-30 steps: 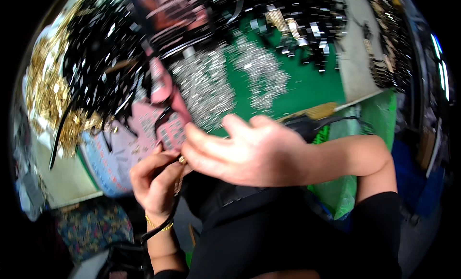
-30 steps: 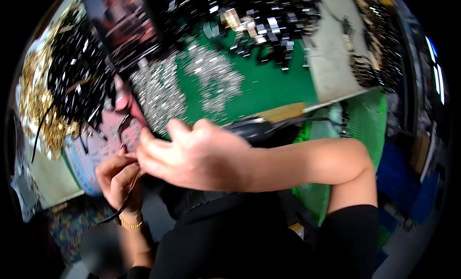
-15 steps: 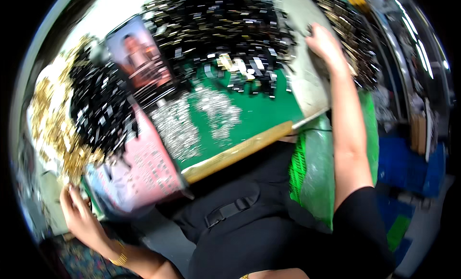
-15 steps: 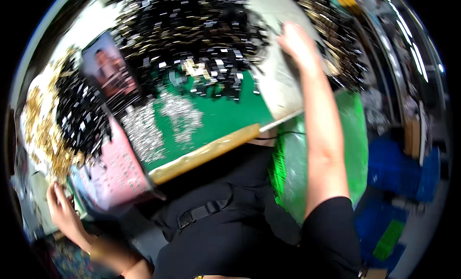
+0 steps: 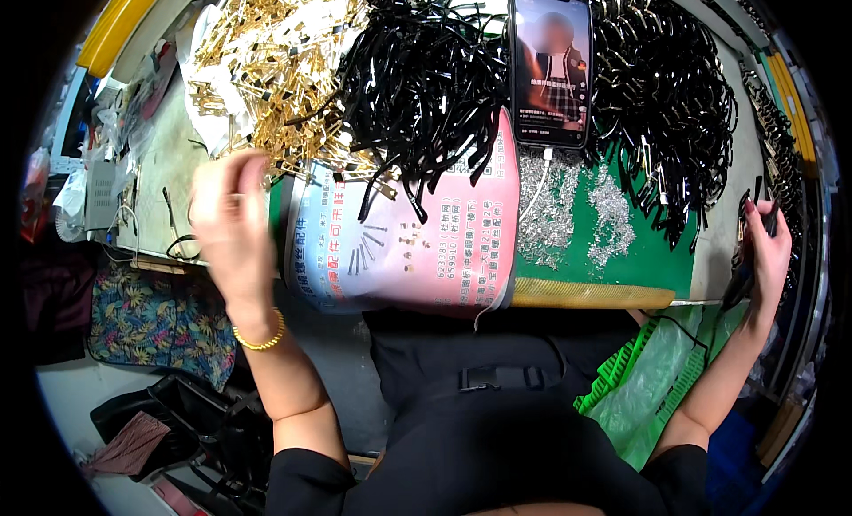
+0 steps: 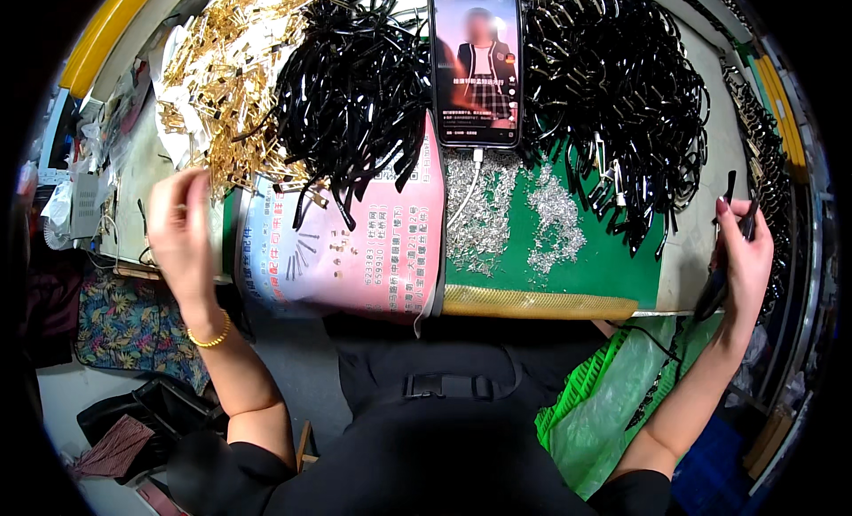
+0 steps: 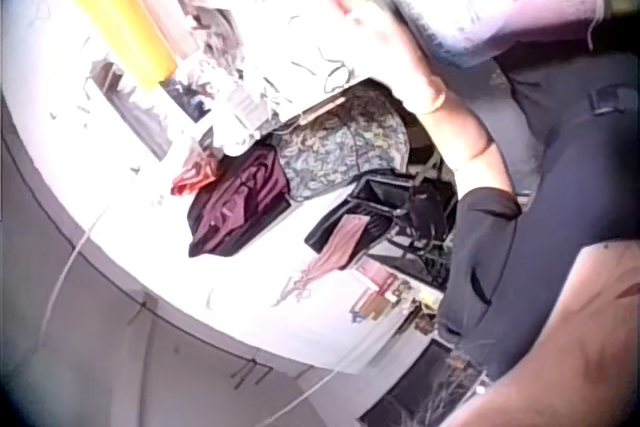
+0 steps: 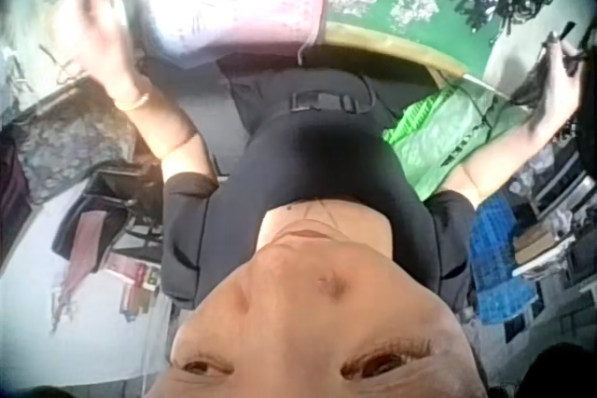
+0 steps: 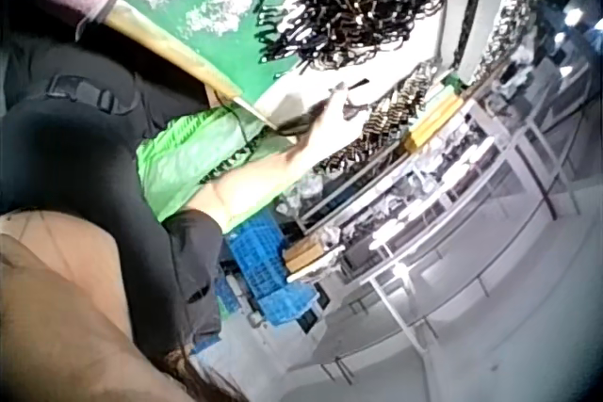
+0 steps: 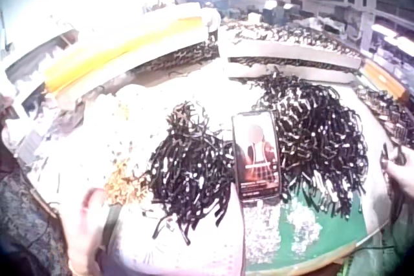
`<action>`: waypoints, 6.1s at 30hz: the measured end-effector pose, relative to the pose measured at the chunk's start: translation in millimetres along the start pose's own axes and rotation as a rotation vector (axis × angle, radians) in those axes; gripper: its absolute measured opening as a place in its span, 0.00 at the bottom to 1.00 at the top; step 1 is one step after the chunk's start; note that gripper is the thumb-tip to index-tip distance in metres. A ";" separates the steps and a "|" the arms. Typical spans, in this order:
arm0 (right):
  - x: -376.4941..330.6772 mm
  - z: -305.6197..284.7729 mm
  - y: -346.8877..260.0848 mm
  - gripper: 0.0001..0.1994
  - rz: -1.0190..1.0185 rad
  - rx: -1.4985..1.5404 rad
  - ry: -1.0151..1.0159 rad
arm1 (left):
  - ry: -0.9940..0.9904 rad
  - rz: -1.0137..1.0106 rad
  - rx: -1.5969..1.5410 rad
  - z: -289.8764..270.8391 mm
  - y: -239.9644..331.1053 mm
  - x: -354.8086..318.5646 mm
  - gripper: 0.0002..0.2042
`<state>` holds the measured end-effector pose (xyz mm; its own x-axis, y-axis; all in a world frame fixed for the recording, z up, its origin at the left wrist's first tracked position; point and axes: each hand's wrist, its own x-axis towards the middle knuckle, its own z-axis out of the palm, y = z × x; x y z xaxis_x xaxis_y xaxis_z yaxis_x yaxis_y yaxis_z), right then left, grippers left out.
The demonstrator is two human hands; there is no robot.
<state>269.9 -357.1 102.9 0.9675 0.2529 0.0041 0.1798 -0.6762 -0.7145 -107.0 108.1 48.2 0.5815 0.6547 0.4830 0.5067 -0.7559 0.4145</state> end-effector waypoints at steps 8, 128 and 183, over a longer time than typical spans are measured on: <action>-110.9 71.1 -46.2 0.03 -0.260 0.069 -0.164 | -0.364 0.021 -0.058 24.8 52.3 -6.1 0.07; -79.1 256.7 -183.0 0.04 -1.381 -0.646 -0.202 | -0.190 -0.230 -0.068 36.2 74.5 -53.9 0.05; -125.3 97.0 -56.4 0.07 0.149 0.764 -0.636 | -0.379 -0.143 -1.007 42.2 152.3 -63.7 0.10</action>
<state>121.2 -283.6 74.8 0.6557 0.6755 -0.3373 -0.3142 -0.1621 -0.9354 -40.1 -48.5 48.1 0.8047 0.5649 0.1825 -0.0693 -0.2159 0.9740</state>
